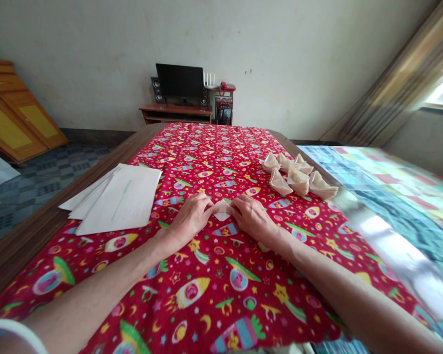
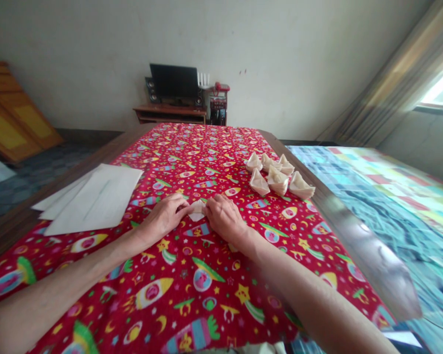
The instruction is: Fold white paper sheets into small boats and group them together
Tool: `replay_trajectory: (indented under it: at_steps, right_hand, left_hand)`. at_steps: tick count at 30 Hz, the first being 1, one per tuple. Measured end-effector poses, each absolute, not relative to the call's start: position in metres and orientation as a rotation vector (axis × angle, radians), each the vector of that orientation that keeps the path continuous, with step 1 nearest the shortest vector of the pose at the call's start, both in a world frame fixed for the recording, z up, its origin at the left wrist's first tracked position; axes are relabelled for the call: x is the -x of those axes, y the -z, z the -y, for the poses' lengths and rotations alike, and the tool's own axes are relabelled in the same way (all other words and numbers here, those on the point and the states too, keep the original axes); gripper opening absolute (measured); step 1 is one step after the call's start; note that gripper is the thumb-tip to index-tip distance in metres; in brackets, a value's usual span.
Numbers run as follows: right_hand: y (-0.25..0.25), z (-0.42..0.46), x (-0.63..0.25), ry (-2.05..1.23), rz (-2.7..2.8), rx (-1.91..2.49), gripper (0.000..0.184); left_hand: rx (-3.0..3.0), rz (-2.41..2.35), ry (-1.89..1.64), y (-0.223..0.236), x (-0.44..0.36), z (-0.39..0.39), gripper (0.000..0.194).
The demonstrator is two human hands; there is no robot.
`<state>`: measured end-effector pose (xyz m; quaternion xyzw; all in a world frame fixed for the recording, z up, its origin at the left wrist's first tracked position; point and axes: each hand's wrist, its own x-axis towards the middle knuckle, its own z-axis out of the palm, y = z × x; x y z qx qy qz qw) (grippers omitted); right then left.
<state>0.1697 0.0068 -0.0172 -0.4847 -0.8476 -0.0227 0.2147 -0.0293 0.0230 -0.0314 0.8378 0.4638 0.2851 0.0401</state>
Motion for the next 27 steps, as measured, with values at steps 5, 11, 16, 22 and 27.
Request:
replay_trajectory:
  at_steps: [5, 11, 16, 22, 27]
  right_hand:
    - [0.013, -0.004, -0.167, 0.174, 2.453, 1.469, 0.021]
    - [0.01, -0.008, -0.167, 0.216, 2.565, 1.464, 0.023]
    - [0.015, -0.01, -0.17, 0.179, 2.562, 1.415, 0.021]
    - [0.012, -0.011, -0.167, 0.197, 2.55, 1.468, 0.022]
    - [0.004, -0.009, -0.165, 0.181, 2.548, 1.543, 0.02]
  left_hand:
    - [-2.694, -1.511, -0.741, 0.026, 0.028, -0.02, 0.022]
    - [-2.838, -1.653, -0.593, 0.02, 0.026, -0.014, 0.028]
    - [-2.859, -1.658, -0.607, 0.021, 0.026, -0.014, 0.027]
    - [-2.806, -1.697, -0.568, 0.013, 0.021, -0.009, 0.025]
    - [-2.768, -1.683, -0.574, 0.01, 0.021, -0.008, 0.021]
